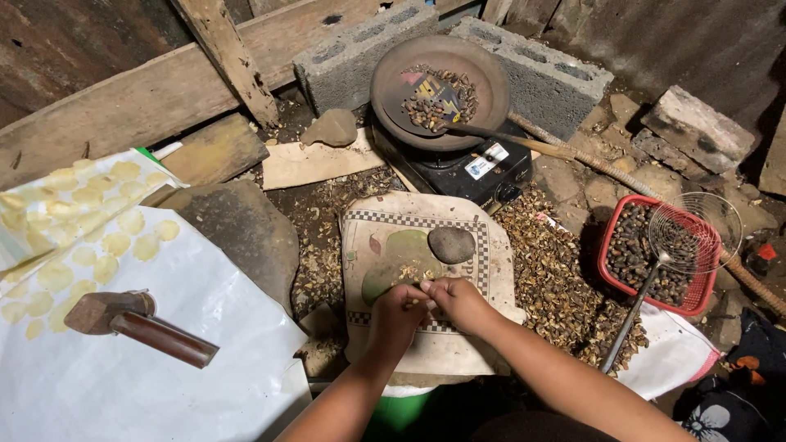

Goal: Manually cracking, sorting, and stirring nuts in a rustic processing area

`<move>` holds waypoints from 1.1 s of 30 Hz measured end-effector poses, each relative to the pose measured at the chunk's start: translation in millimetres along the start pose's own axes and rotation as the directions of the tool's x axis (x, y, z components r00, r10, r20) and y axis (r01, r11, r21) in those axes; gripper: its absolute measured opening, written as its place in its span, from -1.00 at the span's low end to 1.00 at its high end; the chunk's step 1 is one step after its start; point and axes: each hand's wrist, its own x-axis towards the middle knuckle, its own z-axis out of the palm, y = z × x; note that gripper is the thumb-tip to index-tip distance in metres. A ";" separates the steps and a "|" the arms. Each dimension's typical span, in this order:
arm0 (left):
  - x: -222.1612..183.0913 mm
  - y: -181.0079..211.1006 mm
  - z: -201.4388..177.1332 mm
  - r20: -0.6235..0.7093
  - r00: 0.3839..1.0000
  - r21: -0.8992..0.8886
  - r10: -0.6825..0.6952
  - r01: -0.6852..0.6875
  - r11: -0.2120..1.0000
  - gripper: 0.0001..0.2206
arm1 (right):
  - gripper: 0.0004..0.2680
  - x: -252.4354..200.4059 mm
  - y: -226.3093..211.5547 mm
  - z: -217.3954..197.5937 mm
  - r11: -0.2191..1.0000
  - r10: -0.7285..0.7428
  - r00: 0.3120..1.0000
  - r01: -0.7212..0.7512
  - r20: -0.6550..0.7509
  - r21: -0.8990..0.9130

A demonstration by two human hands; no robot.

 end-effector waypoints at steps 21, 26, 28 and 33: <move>30.3 8.4 -48.0 0.058 0.984 -0.117 -0.168 0.174 0.978 -0.79 | -0.87 -8.4 22.7 -48.6 0.922 -0.155 0.986 0.167 0.063 -0.350; 66.1 -56.1 -11.7 -0.106 0.943 0.574 0.314 -0.200 0.794 -0.87 | -0.81 -19.5 18.9 -26.5 0.715 -0.229 0.969 0.235 0.098 -0.658; 46.0 -28.4 -13.9 0.147 0.800 0.806 0.582 -0.438 0.398 -0.81 | -0.89 -16.1 28.6 -27.0 0.889 -0.135 0.983 0.174 0.121 -0.423; 53.4 -40.2 -4.8 0.060 0.807 0.752 0.587 -0.424 0.505 -0.83 | -0.91 -13.3 25.1 -87.9 0.981 -0.040 0.999 0.037 -0.011 -0.192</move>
